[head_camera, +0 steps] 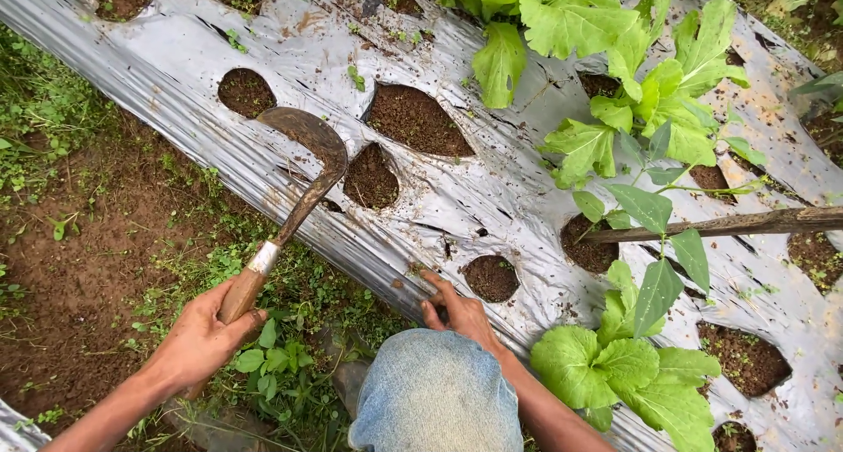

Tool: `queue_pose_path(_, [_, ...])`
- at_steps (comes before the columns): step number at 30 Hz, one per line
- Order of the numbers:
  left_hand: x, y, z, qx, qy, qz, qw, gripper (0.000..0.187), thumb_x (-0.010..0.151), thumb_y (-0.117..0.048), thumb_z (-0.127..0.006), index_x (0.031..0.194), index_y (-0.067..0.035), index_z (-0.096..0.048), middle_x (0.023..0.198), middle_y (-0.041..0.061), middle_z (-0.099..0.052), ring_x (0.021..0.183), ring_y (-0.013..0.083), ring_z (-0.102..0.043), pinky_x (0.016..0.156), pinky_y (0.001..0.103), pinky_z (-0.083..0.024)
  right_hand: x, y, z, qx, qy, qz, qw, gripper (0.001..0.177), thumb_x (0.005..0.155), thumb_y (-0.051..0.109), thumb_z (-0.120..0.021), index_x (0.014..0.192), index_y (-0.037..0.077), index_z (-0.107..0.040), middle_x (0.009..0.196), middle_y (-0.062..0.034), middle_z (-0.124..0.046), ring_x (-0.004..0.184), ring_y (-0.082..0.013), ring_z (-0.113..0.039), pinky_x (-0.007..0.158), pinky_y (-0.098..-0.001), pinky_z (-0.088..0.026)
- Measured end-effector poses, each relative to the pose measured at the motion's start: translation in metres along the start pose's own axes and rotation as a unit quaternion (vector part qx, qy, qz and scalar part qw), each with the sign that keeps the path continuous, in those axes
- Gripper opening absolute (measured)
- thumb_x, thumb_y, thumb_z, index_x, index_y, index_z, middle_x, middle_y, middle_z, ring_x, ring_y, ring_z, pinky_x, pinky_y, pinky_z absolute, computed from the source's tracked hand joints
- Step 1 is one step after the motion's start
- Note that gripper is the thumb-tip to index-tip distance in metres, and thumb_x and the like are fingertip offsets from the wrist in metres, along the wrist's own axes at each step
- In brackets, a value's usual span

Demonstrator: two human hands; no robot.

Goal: The person removes weeds by hand from the soil and around the base of plants in a garden bed covered with plastic mulch. They pull the weeds and toss them aside, then use a hoe to scrape the soil surface and clear remaining debris.

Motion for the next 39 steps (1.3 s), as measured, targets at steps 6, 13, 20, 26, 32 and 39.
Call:
queue_pose_path(6, [-0.004, -0.001, 0.004, 0.011, -0.015, -0.001, 1.000, 0.075, 0.091, -0.024, -0.065, 0.160, -0.024, -0.037, 0.086, 0.012, -0.062, 0.057, 0.0211, -0.056, 0.046, 0.036, -0.054, 0.068, 0.060, 0.000, 0.151, 0.128, 0.044, 0.979, 0.041, 0.081, 0.002, -0.042, 0.106, 0.014, -0.072, 0.152, -0.0126, -0.055, 0.114, -0.0276, -0.071, 0.082, -0.0451, -0.062])
queue_pose_path(13, [-0.019, -0.009, 0.007, -0.019, -0.024, -0.002, 1.000, 0.073, 0.092, -0.023, -0.066, 0.159, -0.023, -0.037, 0.089, 0.011, -0.068, 0.055, 0.0179, -0.056, 0.044, 0.032, -0.050, 0.136, 0.122, -0.004, 0.239, 0.318, -0.099, 0.912, 0.053, 0.099, 0.021, -0.048, 0.151, 0.014, -0.045, 0.118, -0.0040, -0.079, 0.101, -0.0208, -0.078, 0.103, -0.0539, -0.053])
queue_pose_path(20, [-0.034, -0.026, 0.013, -0.091, -0.079, -0.129, 0.984, 0.021, 0.086, -0.004, -0.071, 0.106, 0.000, -0.069, 0.076, 0.009, -0.060, 0.052, 0.0171, -0.059, 0.041, 0.026, -0.048, 0.187, 0.148, -0.053, 0.375, 0.333, -0.121, 0.857, 0.061, 0.103, 0.026, -0.058, 0.154, -0.001, -0.037, 0.148, -0.0317, -0.050, 0.129, -0.0481, -0.055, 0.105, -0.0566, -0.048])
queue_pose_path(26, [-0.029, -0.024, 0.015, -0.088, -0.092, -0.138, 0.982, 0.022, 0.088, -0.010, -0.068, 0.108, -0.001, -0.067, 0.074, 0.008, -0.062, 0.050, 0.0148, -0.055, 0.044, 0.027, -0.045, 0.213, 0.173, -0.086, 0.505, 0.258, -0.173, 0.805, 0.039, 0.107, 0.023, -0.054, 0.132, -0.006, -0.059, 0.132, -0.0281, -0.061, 0.113, -0.0366, -0.065, 0.092, -0.0437, -0.057])
queue_pose_path(32, [-0.011, 0.000, 0.020, 0.020, -0.063, -0.156, 0.986, 0.034, 0.090, -0.030, -0.068, 0.112, -0.006, -0.061, 0.080, 0.009, -0.066, 0.058, 0.0182, -0.064, 0.051, 0.030, -0.049, 0.207, 0.160, -0.113, 0.541, 0.214, -0.265, 0.769, 0.028, 0.108, 0.026, -0.051, 0.122, 0.003, -0.060, 0.118, -0.0172, -0.066, 0.107, -0.0253, -0.064, 0.087, -0.0371, -0.054])
queue_pose_path(39, [-0.020, -0.024, 0.057, 0.040, -0.047, -0.178, 0.982, 0.048, 0.099, -0.037, -0.060, 0.131, -0.002, -0.051, 0.114, 0.026, -0.066, 0.086, 0.0367, -0.076, 0.072, 0.047, -0.062, 0.257, 0.080, -0.100, 0.634, -0.037, -0.345, 0.691, 0.019, 0.106, 0.034, -0.047, 0.095, 0.019, -0.047, 0.065, 0.0095, -0.043, 0.055, -0.0102, -0.047, 0.055, -0.0275, -0.048])
Point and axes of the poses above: each hand's wrist, its own x-axis towards the middle knuckle, its own z-axis out of the back of the hand, y = z × x, the point moved 7 cm from there along x, towards the middle knuckle
